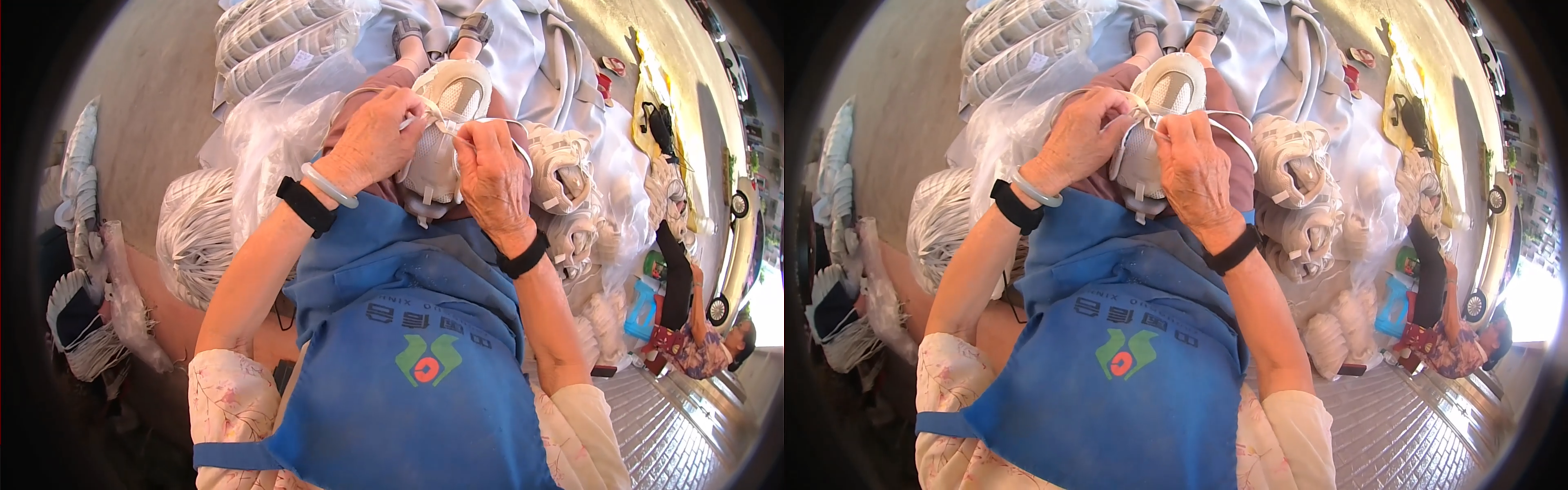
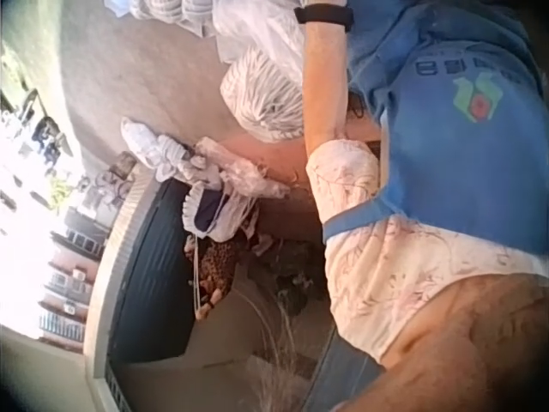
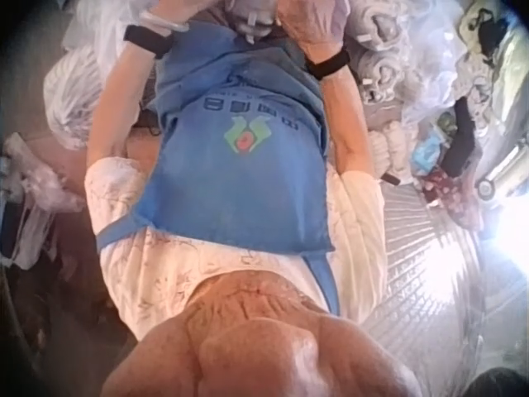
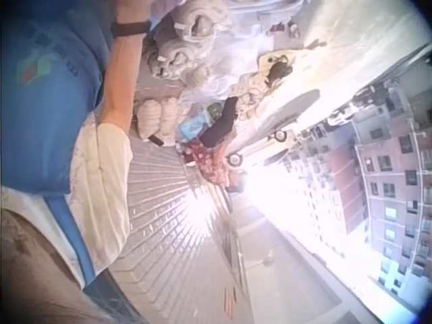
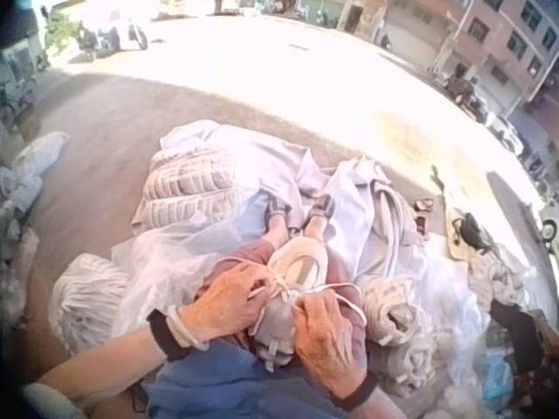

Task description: Lace and package white sneakers in a shoe manufacturing setting.

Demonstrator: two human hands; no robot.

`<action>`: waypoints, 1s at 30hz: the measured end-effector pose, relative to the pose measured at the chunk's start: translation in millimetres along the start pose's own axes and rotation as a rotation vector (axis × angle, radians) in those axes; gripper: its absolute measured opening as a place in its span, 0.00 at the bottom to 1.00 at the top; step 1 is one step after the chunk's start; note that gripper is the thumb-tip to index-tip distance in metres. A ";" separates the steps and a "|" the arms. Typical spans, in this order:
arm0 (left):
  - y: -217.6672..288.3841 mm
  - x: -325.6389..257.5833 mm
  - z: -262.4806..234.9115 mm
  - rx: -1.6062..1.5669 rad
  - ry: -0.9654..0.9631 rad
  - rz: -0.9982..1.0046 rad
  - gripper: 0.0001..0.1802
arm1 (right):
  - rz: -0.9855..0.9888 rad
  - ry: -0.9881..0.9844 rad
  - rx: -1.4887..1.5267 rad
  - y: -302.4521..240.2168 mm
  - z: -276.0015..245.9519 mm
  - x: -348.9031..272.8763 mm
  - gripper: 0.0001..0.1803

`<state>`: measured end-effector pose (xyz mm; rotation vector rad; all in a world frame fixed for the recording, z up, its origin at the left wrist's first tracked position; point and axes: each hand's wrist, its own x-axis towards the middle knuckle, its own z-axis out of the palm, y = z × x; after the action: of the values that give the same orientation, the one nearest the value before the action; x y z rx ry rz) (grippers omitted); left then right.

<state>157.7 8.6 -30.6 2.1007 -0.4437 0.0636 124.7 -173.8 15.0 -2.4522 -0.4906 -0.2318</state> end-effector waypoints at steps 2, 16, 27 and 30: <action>4.8 10.5 -13.2 -0.045 0.027 -0.295 0.09 | -0.048 0.019 0.066 1.4 13.9 12.1 0.05; -35.1 78.5 1.9 -0.389 -0.521 -0.331 0.33 | 0.548 -0.230 0.793 4.9 -14.2 -10.7 0.10; -56.0 82.1 4.1 -0.091 -0.343 -0.328 0.24 | 0.845 0.036 0.840 -6.0 -224.3 -92.7 0.11; -48.8 83.8 -1.9 -0.171 -0.365 -0.411 0.24 | 0.458 0.470 0.988 55.3 -401.2 -193.7 0.25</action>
<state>252.6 9.6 -50.9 1.9950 -0.2127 -0.5840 -49.8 -514.8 249.1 -1.4130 0.1620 -0.2732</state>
